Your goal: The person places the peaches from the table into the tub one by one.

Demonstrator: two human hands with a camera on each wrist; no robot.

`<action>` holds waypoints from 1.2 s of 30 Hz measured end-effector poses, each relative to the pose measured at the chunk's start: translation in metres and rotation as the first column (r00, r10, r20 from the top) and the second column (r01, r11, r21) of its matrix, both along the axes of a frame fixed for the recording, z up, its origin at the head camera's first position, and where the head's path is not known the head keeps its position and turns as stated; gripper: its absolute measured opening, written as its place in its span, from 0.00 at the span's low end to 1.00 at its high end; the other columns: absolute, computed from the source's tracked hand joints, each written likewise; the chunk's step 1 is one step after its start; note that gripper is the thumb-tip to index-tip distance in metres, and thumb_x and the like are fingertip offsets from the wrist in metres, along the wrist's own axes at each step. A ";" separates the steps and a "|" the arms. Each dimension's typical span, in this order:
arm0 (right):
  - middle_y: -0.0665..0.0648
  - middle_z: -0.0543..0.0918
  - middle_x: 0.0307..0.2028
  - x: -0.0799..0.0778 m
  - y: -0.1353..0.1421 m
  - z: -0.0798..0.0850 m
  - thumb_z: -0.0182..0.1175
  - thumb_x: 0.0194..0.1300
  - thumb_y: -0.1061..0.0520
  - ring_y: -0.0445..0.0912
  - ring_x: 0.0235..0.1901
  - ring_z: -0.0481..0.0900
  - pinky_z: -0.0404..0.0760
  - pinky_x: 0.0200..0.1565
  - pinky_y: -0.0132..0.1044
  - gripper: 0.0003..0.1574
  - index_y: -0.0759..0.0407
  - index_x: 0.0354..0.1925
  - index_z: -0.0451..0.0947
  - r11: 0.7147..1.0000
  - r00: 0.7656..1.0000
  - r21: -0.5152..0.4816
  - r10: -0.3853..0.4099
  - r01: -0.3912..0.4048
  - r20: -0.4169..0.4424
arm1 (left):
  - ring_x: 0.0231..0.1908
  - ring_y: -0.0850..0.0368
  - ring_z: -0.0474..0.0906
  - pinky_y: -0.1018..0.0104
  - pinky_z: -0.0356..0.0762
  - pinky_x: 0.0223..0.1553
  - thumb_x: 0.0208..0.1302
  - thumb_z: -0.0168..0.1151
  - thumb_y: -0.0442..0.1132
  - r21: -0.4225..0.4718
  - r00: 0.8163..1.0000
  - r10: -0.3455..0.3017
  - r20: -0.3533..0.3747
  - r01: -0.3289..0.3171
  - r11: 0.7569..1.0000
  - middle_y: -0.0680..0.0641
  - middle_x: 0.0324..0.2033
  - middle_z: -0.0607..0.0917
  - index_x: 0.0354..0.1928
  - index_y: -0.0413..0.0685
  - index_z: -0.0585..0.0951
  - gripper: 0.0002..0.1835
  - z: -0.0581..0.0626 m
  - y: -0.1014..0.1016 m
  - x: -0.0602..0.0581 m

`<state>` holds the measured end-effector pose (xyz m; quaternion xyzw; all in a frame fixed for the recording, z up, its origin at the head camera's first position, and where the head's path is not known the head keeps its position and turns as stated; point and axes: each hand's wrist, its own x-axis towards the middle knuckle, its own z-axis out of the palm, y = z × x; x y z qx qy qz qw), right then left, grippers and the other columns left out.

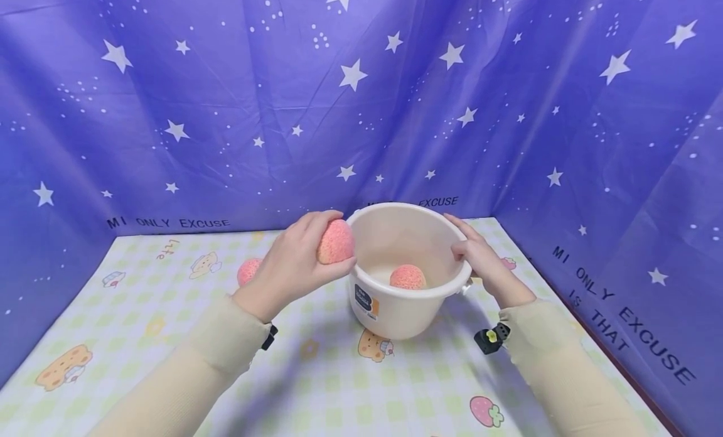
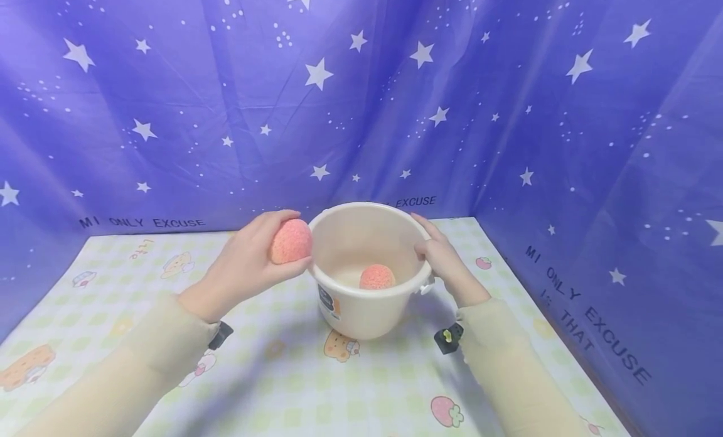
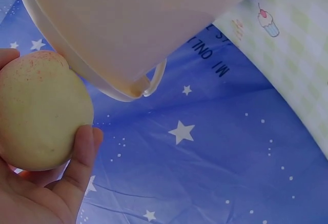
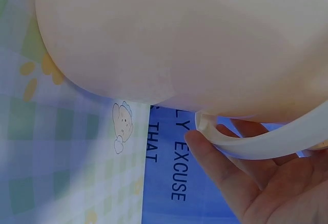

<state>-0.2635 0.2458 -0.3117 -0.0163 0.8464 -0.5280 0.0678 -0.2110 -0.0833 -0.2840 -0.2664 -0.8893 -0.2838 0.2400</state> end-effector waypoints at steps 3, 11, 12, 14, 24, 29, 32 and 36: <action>0.69 0.57 0.73 0.001 0.000 0.001 0.44 0.48 0.67 0.53 0.45 0.76 0.78 0.29 0.34 0.61 0.41 0.79 0.42 1.000 1.000 0.000 -0.002 0.002 0.004 | 0.50 0.48 0.81 0.53 0.83 0.47 0.54 0.70 0.53 0.012 1.000 -0.007 -0.006 0.007 1.000 0.44 0.54 0.81 0.61 0.48 0.75 0.34 0.002 0.002 -0.001; 0.69 0.57 0.73 0.001 0.000 0.001 0.44 0.49 0.67 0.54 0.47 0.76 0.78 0.29 0.34 0.60 0.41 0.79 0.42 1.000 1.000 0.007 -0.003 0.003 0.004 | 0.48 0.48 0.81 0.53 0.83 0.48 0.53 0.71 0.53 0.028 0.999 -0.011 -0.040 0.012 1.000 0.44 0.52 0.81 0.61 0.47 0.75 0.34 0.002 0.004 -0.005; 0.69 0.57 0.73 0.001 0.000 0.001 0.44 0.49 0.67 0.54 0.48 0.76 0.78 0.29 0.34 0.60 0.41 0.79 0.42 1.000 1.000 0.007 -0.003 0.003 0.004 | 0.48 0.48 0.81 0.53 0.82 0.48 0.54 0.71 0.53 0.031 0.999 -0.013 -0.044 0.015 0.999 0.44 0.53 0.81 0.61 0.47 0.74 0.34 0.002 0.005 -0.005; 0.70 0.57 0.72 0.000 0.000 0.001 0.44 0.49 0.67 0.54 0.48 0.76 0.78 0.29 0.35 0.60 0.41 0.79 0.42 1.000 1.000 0.005 -0.002 0.002 0.004 | 0.49 0.48 0.81 0.53 0.82 0.49 0.54 0.71 0.53 0.034 0.999 -0.019 -0.049 0.020 0.999 0.44 0.53 0.81 0.61 0.47 0.74 0.34 0.003 0.006 -0.006; 0.70 0.57 0.72 0.000 0.000 0.001 0.44 0.48 0.67 0.51 0.44 0.77 0.79 0.28 0.35 0.60 0.41 0.79 0.42 1.000 1.000 0.001 -0.002 0.002 0.004 | 0.49 0.48 0.80 0.53 0.82 0.50 0.54 0.71 0.51 0.037 0.997 -0.054 -0.063 0.056 0.998 0.44 0.53 0.81 0.61 0.47 0.74 0.33 0.003 0.014 -0.011; 0.70 0.57 0.73 0.001 0.000 0.001 0.44 0.48 0.67 0.54 0.46 0.77 0.79 0.28 0.35 0.60 0.42 0.79 0.42 1.000 1.000 -0.001 -0.001 0.001 0.003 | 0.49 0.48 0.80 0.53 0.82 0.50 0.53 0.71 0.51 0.046 0.994 -0.060 -0.093 0.064 0.997 0.44 0.52 0.81 0.60 0.46 0.75 0.33 0.000 0.018 -0.013; 0.70 0.56 0.73 0.000 0.000 0.001 0.44 0.49 0.67 0.54 0.47 0.77 0.79 0.28 0.35 0.60 0.42 0.79 0.42 1.000 1.000 0.000 0.002 -0.002 0.001 | 0.50 0.48 0.80 0.53 0.81 0.51 0.53 0.71 0.51 0.055 0.994 -0.059 -0.091 0.065 0.996 0.44 0.52 0.81 0.60 0.46 0.75 0.33 -0.001 0.020 -0.015; 0.70 0.56 0.73 0.000 -0.001 0.001 0.44 0.49 0.67 0.54 0.46 0.77 0.79 0.28 0.35 0.60 0.41 0.79 0.42 1.000 1.000 0.001 -0.003 0.003 0.004 | 0.50 0.50 0.80 0.55 0.83 0.50 0.54 0.72 0.51 0.097 0.997 -0.069 -0.017 0.071 0.993 0.45 0.55 0.79 0.62 0.49 0.74 0.34 -0.001 0.025 -0.017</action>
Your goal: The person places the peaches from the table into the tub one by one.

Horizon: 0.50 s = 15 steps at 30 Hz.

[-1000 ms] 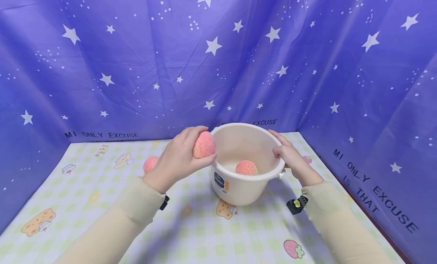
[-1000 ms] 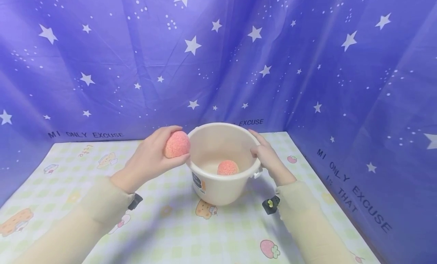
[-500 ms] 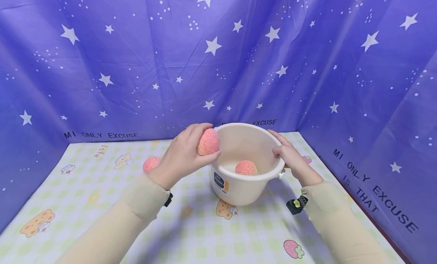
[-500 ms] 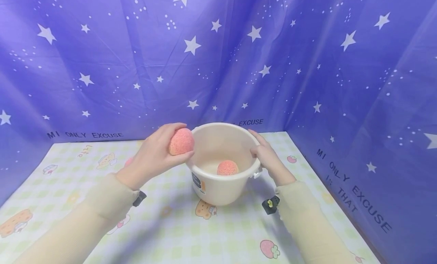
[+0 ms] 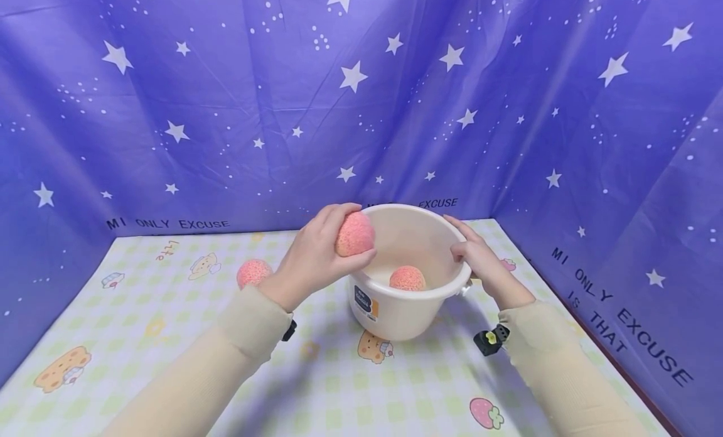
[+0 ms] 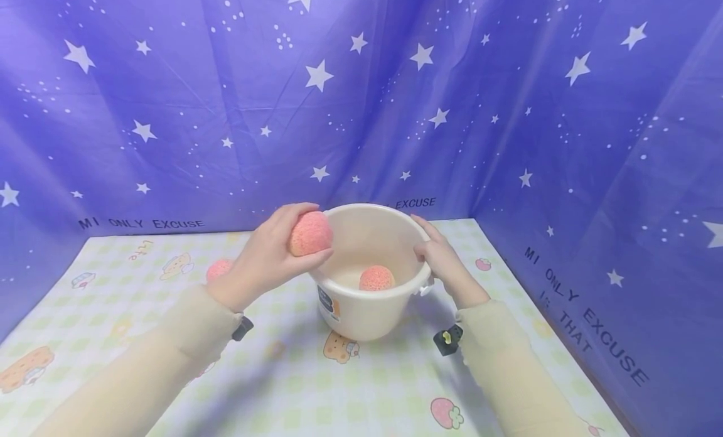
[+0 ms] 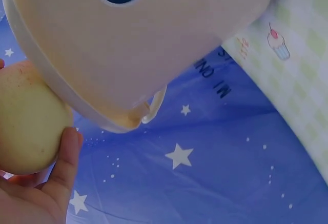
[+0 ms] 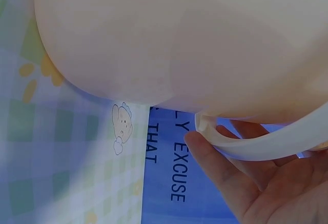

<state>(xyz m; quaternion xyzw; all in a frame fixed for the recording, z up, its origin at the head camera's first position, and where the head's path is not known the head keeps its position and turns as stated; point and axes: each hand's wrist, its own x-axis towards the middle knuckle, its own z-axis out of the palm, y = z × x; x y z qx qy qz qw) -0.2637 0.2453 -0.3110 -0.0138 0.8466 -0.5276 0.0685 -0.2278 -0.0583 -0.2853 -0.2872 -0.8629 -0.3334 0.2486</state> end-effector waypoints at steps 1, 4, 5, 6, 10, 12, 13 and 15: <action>0.70 0.57 0.73 0.000 0.000 0.000 0.44 0.49 0.67 0.54 0.46 0.77 0.79 0.28 0.35 0.60 0.41 0.79 0.42 1.000 1.000 0.001 -0.002 0.002 0.001 | 0.50 0.50 0.81 0.55 0.83 0.49 0.54 0.72 0.51 0.011 1.000 -0.003 0.027 0.002 1.000 0.45 0.55 0.79 0.62 0.49 0.73 0.34 0.000 0.001 0.000; 0.70 0.57 0.72 0.000 -0.001 0.000 0.44 0.49 0.67 0.54 0.46 0.76 0.79 0.28 0.35 0.61 0.41 0.79 0.42 1.000 1.000 0.000 -0.007 0.007 0.003 | 0.50 0.51 0.81 0.56 0.84 0.48 0.55 0.72 0.52 0.041 0.996 -0.010 0.093 0.006 0.999 0.46 0.57 0.78 0.63 0.51 0.73 0.35 0.000 0.005 -0.002; 0.70 0.57 0.72 0.000 -0.001 0.000 0.44 0.48 0.67 0.54 0.47 0.76 0.79 0.29 0.35 0.61 0.41 0.79 0.42 1.000 1.000 -0.001 -0.008 0.008 0.003 | 0.49 0.51 0.81 0.56 0.84 0.48 0.55 0.72 0.52 0.044 0.994 -0.011 0.105 0.006 0.999 0.46 0.57 0.78 0.63 0.51 0.72 0.35 0.000 0.006 -0.002; 0.70 0.57 0.72 0.000 -0.001 0.000 0.44 0.48 0.67 0.55 0.47 0.76 0.79 0.29 0.35 0.61 0.41 0.79 0.43 1.000 1.000 -0.001 -0.008 0.008 0.003 | 0.49 0.51 0.81 0.56 0.84 0.48 0.54 0.73 0.52 0.048 0.993 -0.010 0.115 0.005 0.999 0.47 0.57 0.78 0.64 0.51 0.72 0.36 0.000 0.007 -0.003; 0.69 0.57 0.72 0.000 -0.001 0.000 0.44 0.48 0.67 0.56 0.49 0.75 0.79 0.29 0.35 0.61 0.41 0.79 0.43 1.000 1.000 -0.005 -0.010 0.010 0.003 | 0.49 0.51 0.81 0.56 0.84 0.47 0.54 0.73 0.53 0.050 0.991 -0.009 0.131 0.002 0.999 0.46 0.58 0.77 0.64 0.52 0.72 0.36 0.001 0.011 -0.004; 0.69 0.57 0.72 0.000 -0.001 0.000 0.44 0.48 0.67 0.55 0.48 0.75 0.79 0.29 0.35 0.61 0.41 0.79 0.43 1.000 1.000 -0.006 -0.009 0.009 0.003 | 0.49 0.50 0.81 0.56 0.84 0.47 0.54 0.72 0.53 0.050 0.990 -0.007 0.141 0.000 0.999 0.46 0.58 0.77 0.64 0.52 0.72 0.36 0.002 0.012 -0.005; 0.69 0.57 0.72 0.000 -0.001 0.000 0.44 0.48 0.67 0.55 0.48 0.75 0.79 0.29 0.35 0.61 0.41 0.79 0.43 1.000 1.000 -0.006 -0.008 0.008 0.004 | 0.49 0.50 0.81 0.56 0.84 0.47 0.54 0.72 0.53 0.050 0.989 -0.006 0.144 -0.001 0.999 0.46 0.58 0.77 0.64 0.53 0.72 0.36 0.002 0.013 -0.005; 0.69 0.57 0.72 0.000 -0.001 0.000 0.44 0.48 0.67 0.54 0.47 0.76 0.78 0.29 0.35 0.61 0.41 0.79 0.42 1.000 1.000 -0.005 -0.007 0.007 0.003 | 0.50 0.50 0.81 0.55 0.84 0.47 0.55 0.72 0.53 0.047 0.988 -0.007 0.154 0.000 0.999 0.46 0.59 0.77 0.64 0.53 0.72 0.36 0.002 0.014 -0.006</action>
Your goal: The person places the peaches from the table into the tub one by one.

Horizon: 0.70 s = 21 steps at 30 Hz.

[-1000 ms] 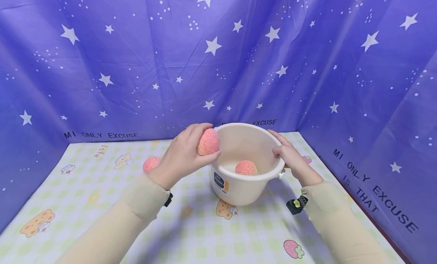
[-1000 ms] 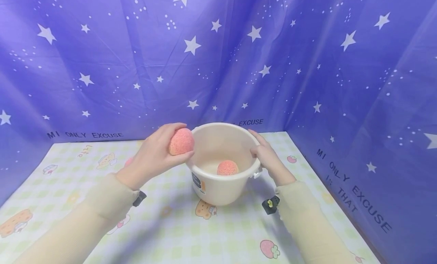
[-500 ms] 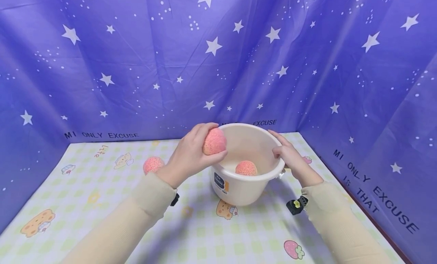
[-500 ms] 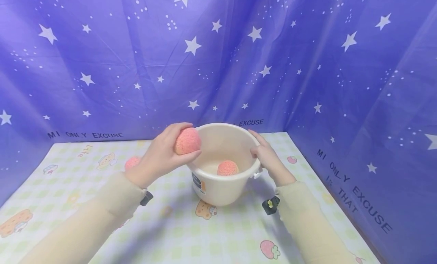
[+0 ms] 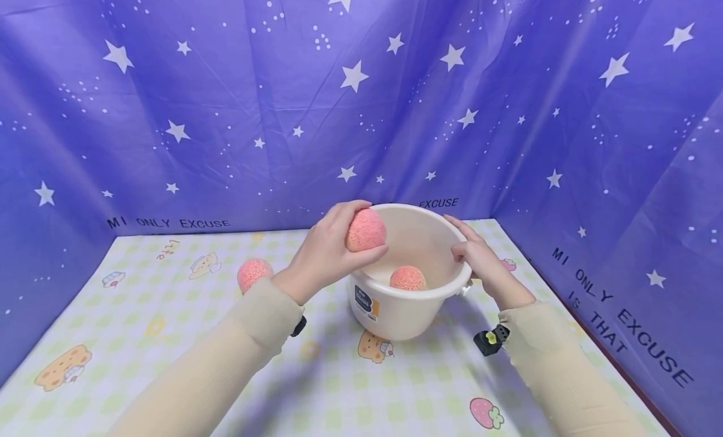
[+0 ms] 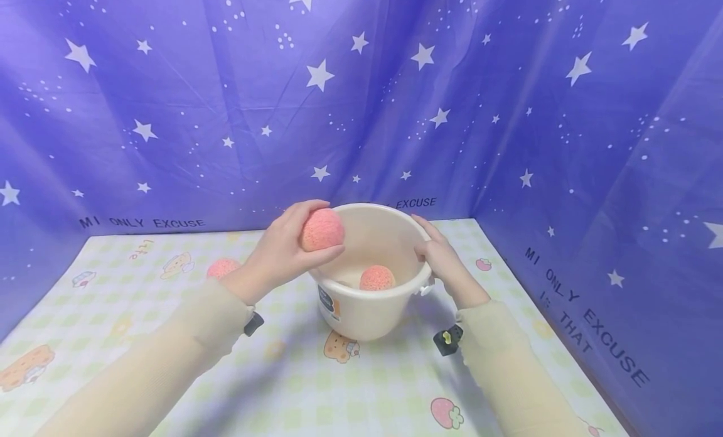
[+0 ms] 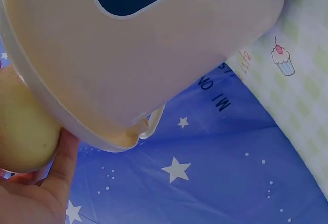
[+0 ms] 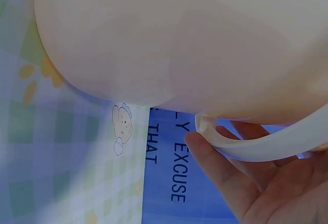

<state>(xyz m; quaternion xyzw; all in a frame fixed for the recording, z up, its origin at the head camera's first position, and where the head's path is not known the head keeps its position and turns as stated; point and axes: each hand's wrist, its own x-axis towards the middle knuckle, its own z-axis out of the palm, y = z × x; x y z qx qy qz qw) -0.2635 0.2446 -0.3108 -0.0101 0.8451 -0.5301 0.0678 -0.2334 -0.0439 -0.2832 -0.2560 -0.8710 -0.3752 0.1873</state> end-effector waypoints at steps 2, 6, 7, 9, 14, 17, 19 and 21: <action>0.69 0.57 0.72 0.000 0.000 0.000 0.44 0.49 0.67 0.54 0.47 0.76 0.78 0.28 0.35 0.61 0.41 0.79 0.42 1.000 1.000 0.000 0.002 -0.002 -0.001 | 0.50 0.51 0.81 0.56 0.84 0.48 0.55 0.72 0.53 -0.006 1.000 -0.004 0.008 0.005 1.000 0.47 0.59 0.77 0.64 0.53 0.72 0.36 0.000 0.001 0.000; 0.70 0.57 0.72 0.000 -0.001 0.000 0.44 0.49 0.67 0.55 0.47 0.76 0.78 0.28 0.35 0.61 0.41 0.79 0.42 1.000 1.000 0.000 0.003 -0.003 0.000 | 0.50 0.51 0.80 0.56 0.83 0.49 0.55 0.72 0.53 -0.026 1.000 -0.011 0.013 0.012 1.000 0.46 0.58 0.77 0.64 0.51 0.72 0.36 0.000 0.004 -0.001; 0.70 0.57 0.72 0.000 -0.001 0.000 0.44 0.49 0.67 0.55 0.48 0.76 0.78 0.28 0.35 0.60 0.41 0.79 0.42 1.000 1.000 0.000 0.002 -0.002 0.000 | 0.51 0.51 0.80 0.56 0.83 0.49 0.55 0.72 0.53 -0.030 1.000 -0.014 0.013 0.014 0.999 0.46 0.58 0.77 0.65 0.51 0.72 0.36 0.000 0.005 -0.002; 0.70 0.57 0.72 0.000 -0.001 0.000 0.44 0.48 0.67 0.56 0.48 0.75 0.78 0.28 0.35 0.61 0.41 0.79 0.42 1.000 1.000 -0.002 0.001 -0.001 -0.001 | 0.51 0.51 0.80 0.56 0.83 0.50 0.55 0.72 0.53 -0.040 1.000 -0.016 0.011 0.016 0.999 0.46 0.58 0.77 0.65 0.51 0.71 0.37 -0.001 0.007 -0.002; 0.70 0.57 0.72 0.001 -0.001 0.000 0.44 0.47 0.67 0.57 0.49 0.75 0.79 0.28 0.35 0.61 0.42 0.79 0.43 1.000 1.000 -0.009 0.000 0.000 -0.007 | 0.53 0.52 0.79 0.56 0.82 0.52 0.56 0.72 0.53 -0.062 1.000 -0.029 0.008 0.030 0.998 0.46 0.59 0.77 0.65 0.51 0.70 0.37 -0.001 0.011 -0.005; 0.70 0.57 0.72 0.001 -0.002 0.001 0.43 0.47 0.67 0.57 0.50 0.74 0.79 0.28 0.35 0.61 0.43 0.79 0.43 1.000 1.000 -0.015 -0.001 0.001 -0.007 | 0.54 0.51 0.79 0.56 0.81 0.54 0.56 0.72 0.53 -0.064 0.999 -0.037 0.015 0.038 0.997 0.46 0.59 0.76 0.66 0.51 0.70 0.37 -0.002 0.013 -0.006; 0.69 0.57 0.72 0.001 -0.002 0.001 0.43 0.47 0.68 0.58 0.51 0.74 0.79 0.29 0.35 0.61 0.43 0.79 0.43 1.000 1.000 -0.017 -0.001 0.001 -0.009 | 0.55 0.51 0.79 0.56 0.81 0.54 0.56 0.72 0.53 -0.068 0.999 -0.038 0.021 0.040 0.997 0.46 0.60 0.76 0.66 0.51 0.70 0.37 -0.003 0.014 -0.006; 0.69 0.57 0.72 0.001 -0.002 0.001 0.43 0.47 0.67 0.58 0.51 0.74 0.79 0.28 0.35 0.61 0.42 0.79 0.43 1.000 1.000 -0.016 -0.003 0.003 -0.009 | 0.55 0.51 0.78 0.56 0.81 0.55 0.56 0.72 0.53 -0.070 0.999 -0.040 0.027 0.042 0.997 0.46 0.60 0.76 0.66 0.50 0.70 0.37 -0.003 0.014 -0.007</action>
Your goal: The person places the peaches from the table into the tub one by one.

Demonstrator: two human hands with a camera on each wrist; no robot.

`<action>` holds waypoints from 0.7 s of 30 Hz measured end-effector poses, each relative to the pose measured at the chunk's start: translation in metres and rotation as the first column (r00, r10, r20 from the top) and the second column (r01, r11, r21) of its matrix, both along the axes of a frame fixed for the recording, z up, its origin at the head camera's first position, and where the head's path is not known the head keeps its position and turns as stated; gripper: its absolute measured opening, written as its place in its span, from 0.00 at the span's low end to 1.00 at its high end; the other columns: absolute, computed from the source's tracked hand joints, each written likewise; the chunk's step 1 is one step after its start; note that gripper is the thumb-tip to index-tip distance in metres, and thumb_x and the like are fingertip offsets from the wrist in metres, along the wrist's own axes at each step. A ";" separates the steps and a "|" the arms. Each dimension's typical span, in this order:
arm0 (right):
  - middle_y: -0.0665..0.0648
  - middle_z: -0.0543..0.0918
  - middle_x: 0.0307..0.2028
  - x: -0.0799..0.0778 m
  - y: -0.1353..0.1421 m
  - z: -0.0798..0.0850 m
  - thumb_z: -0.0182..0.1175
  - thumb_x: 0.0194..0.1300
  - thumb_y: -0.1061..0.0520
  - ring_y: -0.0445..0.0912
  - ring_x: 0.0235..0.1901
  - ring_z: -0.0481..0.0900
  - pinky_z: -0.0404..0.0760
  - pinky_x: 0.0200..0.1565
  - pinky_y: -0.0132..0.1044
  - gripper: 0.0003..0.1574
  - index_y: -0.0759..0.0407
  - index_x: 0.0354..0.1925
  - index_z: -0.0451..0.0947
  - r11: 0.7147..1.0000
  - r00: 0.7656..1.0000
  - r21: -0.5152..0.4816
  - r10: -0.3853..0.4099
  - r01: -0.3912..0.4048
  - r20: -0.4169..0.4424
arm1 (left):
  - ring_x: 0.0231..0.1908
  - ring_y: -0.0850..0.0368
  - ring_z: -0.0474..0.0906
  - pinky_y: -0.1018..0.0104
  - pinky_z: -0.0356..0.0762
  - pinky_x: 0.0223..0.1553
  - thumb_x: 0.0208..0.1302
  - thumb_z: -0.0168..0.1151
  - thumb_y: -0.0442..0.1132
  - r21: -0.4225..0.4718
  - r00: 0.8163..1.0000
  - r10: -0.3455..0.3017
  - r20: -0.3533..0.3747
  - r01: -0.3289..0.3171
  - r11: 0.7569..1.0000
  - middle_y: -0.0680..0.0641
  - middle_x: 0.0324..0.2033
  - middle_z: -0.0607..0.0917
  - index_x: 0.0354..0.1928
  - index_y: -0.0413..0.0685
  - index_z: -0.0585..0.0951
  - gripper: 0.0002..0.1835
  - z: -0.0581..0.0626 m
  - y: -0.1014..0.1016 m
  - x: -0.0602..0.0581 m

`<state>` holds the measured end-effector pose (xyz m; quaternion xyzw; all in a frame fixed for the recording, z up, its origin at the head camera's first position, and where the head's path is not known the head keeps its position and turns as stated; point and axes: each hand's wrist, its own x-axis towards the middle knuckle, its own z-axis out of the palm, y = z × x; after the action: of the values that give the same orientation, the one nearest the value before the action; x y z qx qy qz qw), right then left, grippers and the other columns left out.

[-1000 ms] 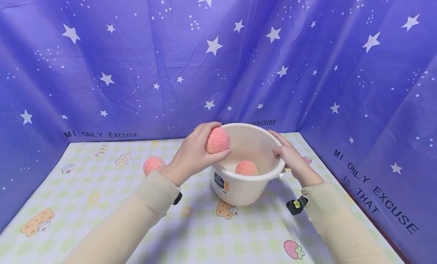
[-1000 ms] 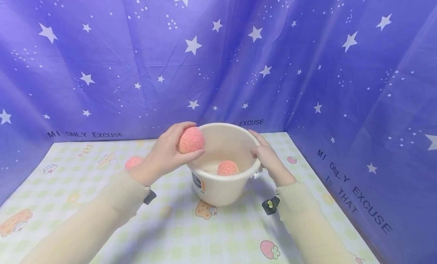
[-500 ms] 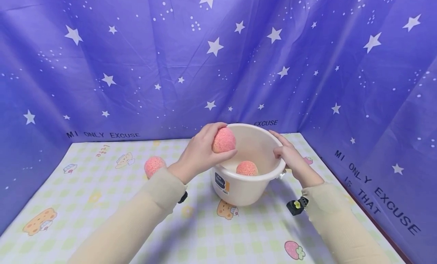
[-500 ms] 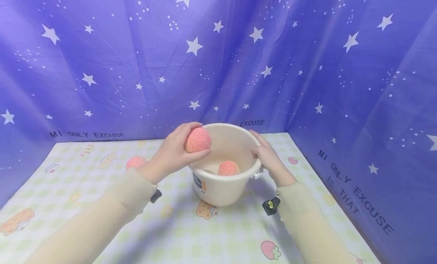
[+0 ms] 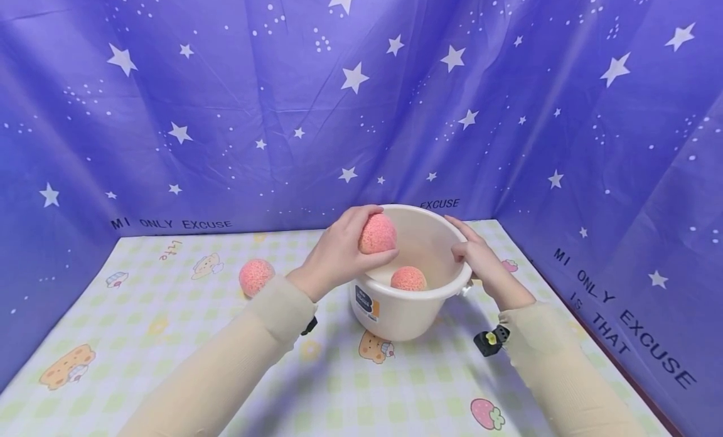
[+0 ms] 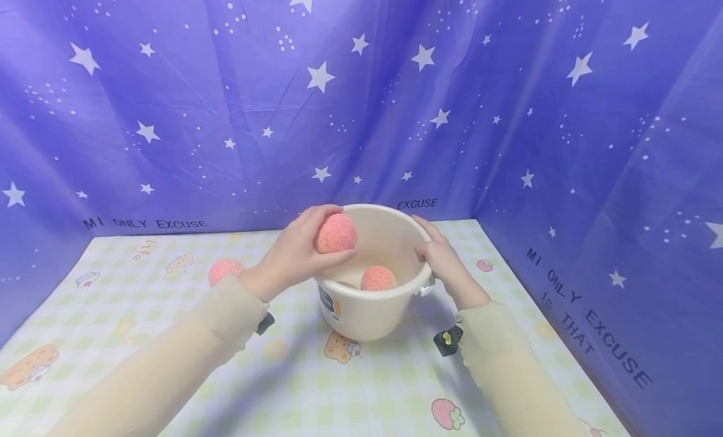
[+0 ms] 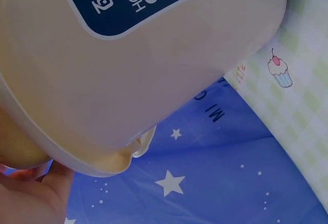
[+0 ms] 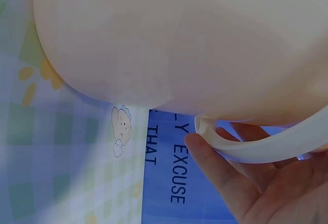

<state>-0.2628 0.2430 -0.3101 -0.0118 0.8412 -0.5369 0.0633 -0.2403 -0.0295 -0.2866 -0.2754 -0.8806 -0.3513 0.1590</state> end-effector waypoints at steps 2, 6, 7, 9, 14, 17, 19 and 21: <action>0.69 0.57 0.73 0.000 0.000 0.000 0.43 0.47 0.67 0.57 0.50 0.74 0.79 0.28 0.35 0.61 0.42 0.79 0.44 1.000 1.000 0.002 -0.001 0.001 -0.001 | 0.56 0.50 0.78 0.56 0.81 0.55 0.56 0.72 0.53 0.003 1.000 -0.003 0.012 0.003 1.000 0.45 0.60 0.76 0.66 0.50 0.71 0.37 0.000 0.001 -0.001; 0.69 0.57 0.73 0.000 0.000 0.000 0.44 0.47 0.67 0.57 0.50 0.75 0.79 0.28 0.35 0.61 0.42 0.79 0.43 1.000 1.000 0.006 0.001 -0.001 0.000 | 0.55 0.51 0.78 0.56 0.80 0.55 0.56 0.72 0.53 0.015 0.998 -0.010 0.070 0.009 1.000 0.46 0.60 0.76 0.66 0.51 0.71 0.37 0.001 0.003 -0.002; 0.69 0.56 0.73 0.000 0.000 0.000 0.44 0.47 0.67 0.57 0.49 0.75 0.79 0.28 0.35 0.61 0.42 0.79 0.43 1.000 1.000 0.007 0.002 -0.002 0.001 | 0.56 0.51 0.78 0.55 0.80 0.55 0.56 0.72 0.54 0.017 0.996 -0.012 0.088 0.010 1.000 0.46 0.60 0.76 0.66 0.52 0.70 0.38 0.001 0.004 -0.003; 0.69 0.56 0.73 0.000 0.000 0.000 0.44 0.47 0.67 0.57 0.49 0.75 0.79 0.28 0.35 0.61 0.42 0.79 0.43 1.000 1.000 0.008 0.003 -0.003 0.002 | 0.57 0.51 0.77 0.55 0.80 0.55 0.55 0.73 0.54 0.014 0.993 -0.012 0.118 0.011 1.000 0.46 0.61 0.75 0.67 0.53 0.70 0.38 0.002 0.006 -0.004; 0.69 0.56 0.73 0.000 -0.001 0.001 0.44 0.47 0.68 0.57 0.49 0.75 0.79 0.28 0.35 0.61 0.43 0.79 0.43 1.000 1.000 0.005 0.007 -0.007 -0.005 | 0.59 0.52 0.75 0.55 0.78 0.57 0.55 0.73 0.55 0.003 0.989 -0.023 0.148 0.023 1.000 0.47 0.63 0.74 0.68 0.55 0.69 0.40 0.003 0.010 -0.006; 0.69 0.57 0.72 0.000 0.000 0.001 0.43 0.47 0.68 0.56 0.48 0.76 0.79 0.28 0.35 0.61 0.43 0.79 0.43 1.000 1.000 0.005 0.007 -0.007 -0.007 | 0.60 0.53 0.73 0.56 0.77 0.58 0.54 0.73 0.56 -0.015 0.989 -0.036 0.143 0.039 0.999 0.49 0.63 0.74 0.67 0.55 0.69 0.40 0.004 0.014 -0.007; 0.69 0.57 0.72 0.000 0.000 0.001 0.43 0.47 0.68 0.55 0.47 0.76 0.79 0.27 0.35 0.61 0.43 0.79 0.44 1.000 1.000 0.007 0.006 -0.006 -0.005 | 0.60 0.53 0.72 0.57 0.76 0.59 0.54 0.73 0.56 -0.029 0.990 -0.044 0.135 0.048 0.998 0.50 0.63 0.75 0.67 0.55 0.69 0.40 0.005 0.016 -0.008; 0.69 0.57 0.72 0.000 0.000 0.001 0.43 0.47 0.68 0.54 0.46 0.76 0.79 0.27 0.35 0.61 0.43 0.79 0.43 1.000 1.000 0.008 0.004 -0.004 -0.002 | 0.60 0.54 0.72 0.57 0.76 0.59 0.54 0.73 0.56 -0.039 0.991 -0.051 0.125 0.056 0.998 0.51 0.62 0.75 0.66 0.56 0.70 0.39 0.005 0.019 -0.009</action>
<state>-0.2628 0.2428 -0.3096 -0.0139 0.8434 -0.5333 0.0638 -0.2491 -0.0110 -0.2812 -0.2797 -0.8884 -0.3532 0.0886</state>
